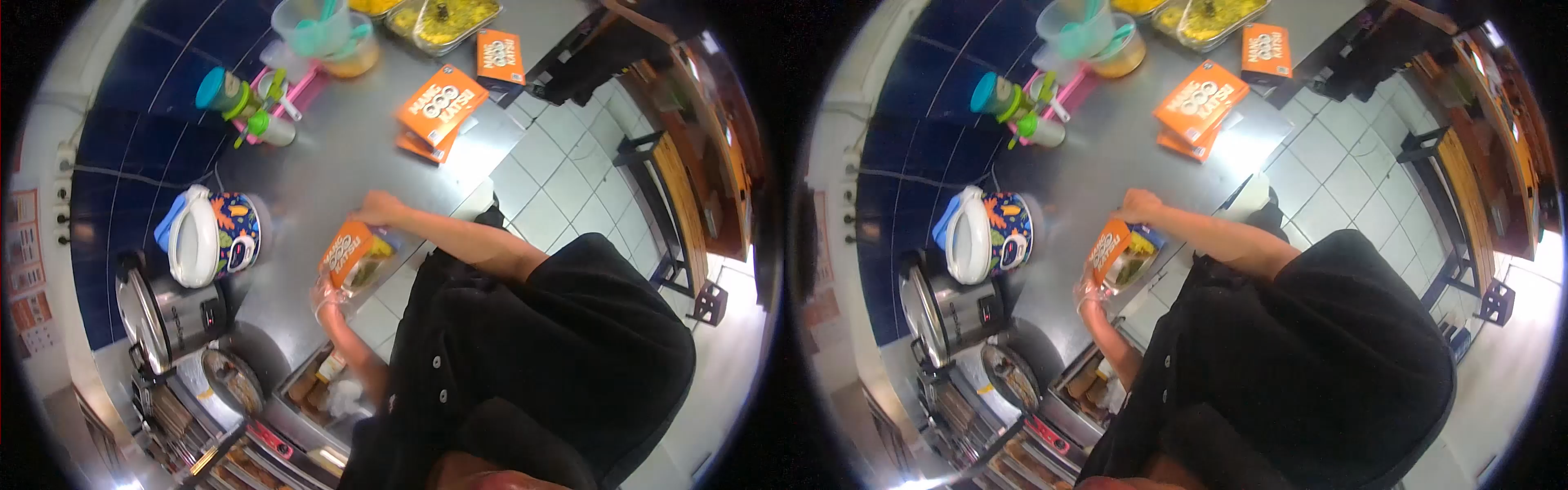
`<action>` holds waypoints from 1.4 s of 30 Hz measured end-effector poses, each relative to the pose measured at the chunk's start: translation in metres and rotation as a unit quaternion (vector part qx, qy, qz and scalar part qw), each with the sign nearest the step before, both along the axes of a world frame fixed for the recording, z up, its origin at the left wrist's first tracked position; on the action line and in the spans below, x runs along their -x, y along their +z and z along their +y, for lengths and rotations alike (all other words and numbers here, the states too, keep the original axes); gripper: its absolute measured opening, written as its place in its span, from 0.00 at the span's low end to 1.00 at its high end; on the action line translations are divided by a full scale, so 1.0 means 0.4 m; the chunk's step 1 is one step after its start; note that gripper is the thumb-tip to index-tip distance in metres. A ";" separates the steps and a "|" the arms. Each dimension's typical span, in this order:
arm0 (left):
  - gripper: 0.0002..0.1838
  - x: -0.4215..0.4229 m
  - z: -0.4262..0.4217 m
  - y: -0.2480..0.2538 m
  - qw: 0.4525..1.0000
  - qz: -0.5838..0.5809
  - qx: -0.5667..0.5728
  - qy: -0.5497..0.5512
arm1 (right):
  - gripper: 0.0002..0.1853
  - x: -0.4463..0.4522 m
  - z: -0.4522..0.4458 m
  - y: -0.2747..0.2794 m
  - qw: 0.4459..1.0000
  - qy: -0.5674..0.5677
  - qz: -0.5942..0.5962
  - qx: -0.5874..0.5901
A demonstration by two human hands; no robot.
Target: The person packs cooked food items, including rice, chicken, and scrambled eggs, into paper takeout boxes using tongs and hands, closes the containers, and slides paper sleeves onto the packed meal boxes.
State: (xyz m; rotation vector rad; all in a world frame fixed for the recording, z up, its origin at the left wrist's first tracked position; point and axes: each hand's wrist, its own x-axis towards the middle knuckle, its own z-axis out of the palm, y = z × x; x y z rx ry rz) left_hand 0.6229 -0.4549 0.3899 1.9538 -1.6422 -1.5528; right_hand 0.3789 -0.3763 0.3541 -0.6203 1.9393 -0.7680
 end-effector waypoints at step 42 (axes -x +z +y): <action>0.27 0.085 0.125 -0.142 0.993 0.034 0.092 0.068 | 0.32 -0.061 0.111 0.033 0.995 -0.085 0.053 -0.007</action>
